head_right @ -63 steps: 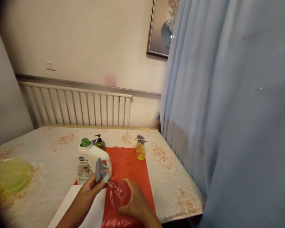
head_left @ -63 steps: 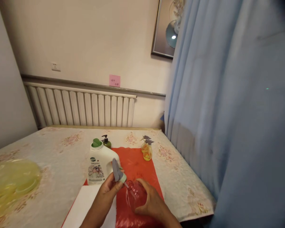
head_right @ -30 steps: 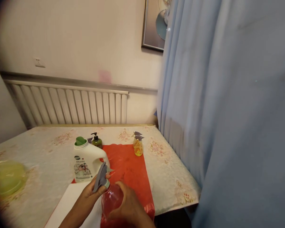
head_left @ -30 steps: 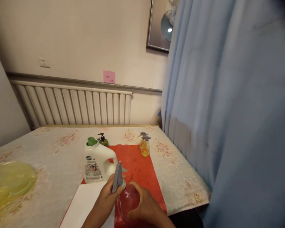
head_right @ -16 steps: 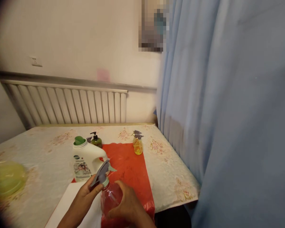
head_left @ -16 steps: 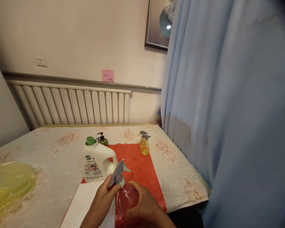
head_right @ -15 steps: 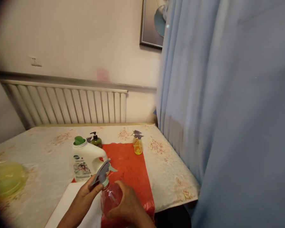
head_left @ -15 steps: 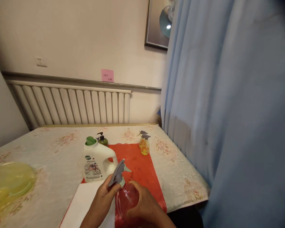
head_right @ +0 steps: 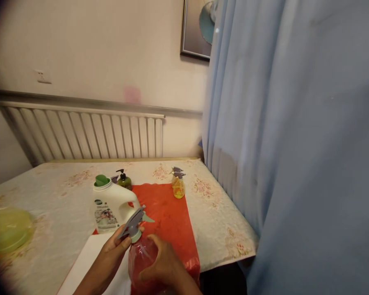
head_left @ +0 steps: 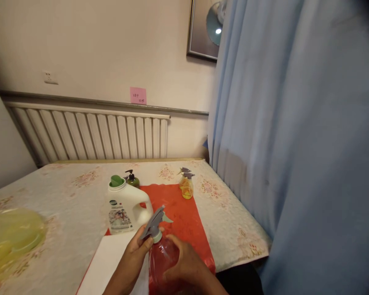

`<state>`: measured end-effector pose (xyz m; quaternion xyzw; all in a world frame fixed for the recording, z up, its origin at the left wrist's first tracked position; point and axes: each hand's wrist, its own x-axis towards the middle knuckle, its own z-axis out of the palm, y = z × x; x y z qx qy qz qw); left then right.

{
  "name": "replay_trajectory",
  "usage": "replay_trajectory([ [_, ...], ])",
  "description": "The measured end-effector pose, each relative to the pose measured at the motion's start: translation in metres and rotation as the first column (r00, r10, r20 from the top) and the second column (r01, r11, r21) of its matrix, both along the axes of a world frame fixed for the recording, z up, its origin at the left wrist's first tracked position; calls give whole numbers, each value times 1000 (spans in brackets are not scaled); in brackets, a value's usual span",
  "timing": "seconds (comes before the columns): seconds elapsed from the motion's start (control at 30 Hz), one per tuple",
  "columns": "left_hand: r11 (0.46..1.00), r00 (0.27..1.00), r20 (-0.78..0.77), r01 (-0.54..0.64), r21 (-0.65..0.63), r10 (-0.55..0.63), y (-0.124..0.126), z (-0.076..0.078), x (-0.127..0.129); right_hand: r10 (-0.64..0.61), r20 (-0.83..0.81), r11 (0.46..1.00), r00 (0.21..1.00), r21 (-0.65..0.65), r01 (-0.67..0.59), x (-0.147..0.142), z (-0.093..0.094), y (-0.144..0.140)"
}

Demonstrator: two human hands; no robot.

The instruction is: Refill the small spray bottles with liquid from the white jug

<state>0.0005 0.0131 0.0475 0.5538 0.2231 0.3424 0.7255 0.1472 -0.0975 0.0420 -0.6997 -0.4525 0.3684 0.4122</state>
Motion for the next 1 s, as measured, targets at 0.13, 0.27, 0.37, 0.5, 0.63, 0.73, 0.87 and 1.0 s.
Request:
replay_trajectory([
  [0.13,999,999,25,-42,11,42,-2,-7,4,8,-5,1000,1000,14,-7,0,1,0],
  [0.27,986,988,13,-153,69,153,-3,-12,9,31,-7,998,999,55,-31,1,-2,0],
  [0.37,984,986,0,-164,69,165,-1,-14,9,23,-17,999,1000,48,-22,0,-5,1],
  [0.5,988,988,-45,-149,32,150,1,-20,8,-2,-21,1000,1000,19,2,-1,-1,1],
  [0.63,989,989,19,-149,-9,149,-2,-22,10,1,-41,1000,999,10,-1,-4,4,1],
  [0.73,986,985,35,-168,-19,169,-7,-19,12,6,-28,1000,1000,26,-5,-4,2,1],
  [0.87,981,982,28,-189,32,188,-8,-12,12,-1,-31,1000,1000,19,2,-2,-3,2],
  [1.0,982,983,-43,-177,69,180,-9,-6,10,-4,-65,999,998,41,7,0,-5,2],
])
